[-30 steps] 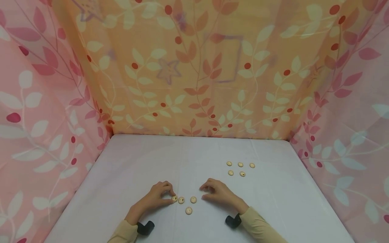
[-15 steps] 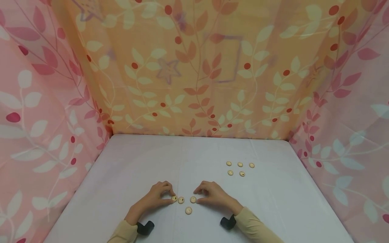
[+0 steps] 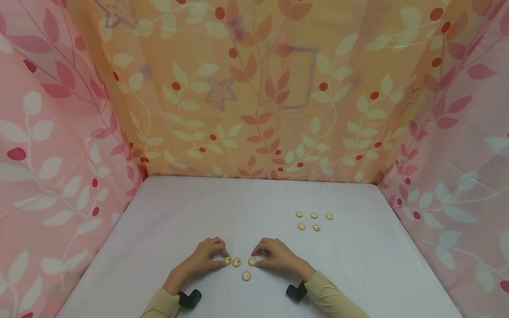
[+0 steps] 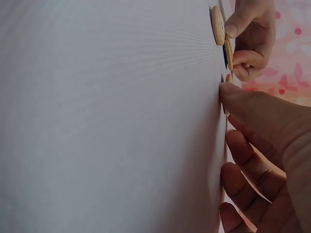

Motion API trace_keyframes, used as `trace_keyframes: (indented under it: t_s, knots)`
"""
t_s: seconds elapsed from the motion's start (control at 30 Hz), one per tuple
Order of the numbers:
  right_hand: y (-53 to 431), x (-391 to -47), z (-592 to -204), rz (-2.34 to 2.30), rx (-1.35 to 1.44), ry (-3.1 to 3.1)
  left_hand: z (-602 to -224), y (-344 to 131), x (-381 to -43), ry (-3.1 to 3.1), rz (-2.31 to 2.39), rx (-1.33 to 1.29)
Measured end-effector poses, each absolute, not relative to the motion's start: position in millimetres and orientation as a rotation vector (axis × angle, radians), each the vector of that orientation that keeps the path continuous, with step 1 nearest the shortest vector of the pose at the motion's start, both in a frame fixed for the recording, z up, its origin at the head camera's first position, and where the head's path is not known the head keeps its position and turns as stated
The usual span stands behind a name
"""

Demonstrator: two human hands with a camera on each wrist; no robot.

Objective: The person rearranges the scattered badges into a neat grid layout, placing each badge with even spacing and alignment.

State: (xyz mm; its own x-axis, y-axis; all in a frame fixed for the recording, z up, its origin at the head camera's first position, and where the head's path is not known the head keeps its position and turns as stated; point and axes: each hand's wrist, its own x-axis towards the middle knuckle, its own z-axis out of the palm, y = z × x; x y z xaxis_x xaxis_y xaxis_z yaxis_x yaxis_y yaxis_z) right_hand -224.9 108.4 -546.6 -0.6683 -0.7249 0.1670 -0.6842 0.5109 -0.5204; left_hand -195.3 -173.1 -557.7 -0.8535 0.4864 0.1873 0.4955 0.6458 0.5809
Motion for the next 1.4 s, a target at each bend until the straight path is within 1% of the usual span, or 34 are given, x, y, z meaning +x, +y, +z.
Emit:
trace_keyframes:
  t_s: [0.17, 0.33, 0.7, 1.4]
  knots:
    - [108, -225, -547, -0.85, -1.293, 2.661, -558, -173, -195, -2.843, -1.007, -0.849]
    - [106, -225, -544, -0.803, -1.283, 2.679, -557, -173, -195, -2.833, -1.001, -0.853]
    - [100, -229, -541, -0.595, -1.301, 2.708, -560, -172, -195, -2.832, -1.009, -0.86]
    - [113, -228, -539, -0.631, -1.234, 2.734, -558, -173, -195, -2.844, -0.991, -0.854]
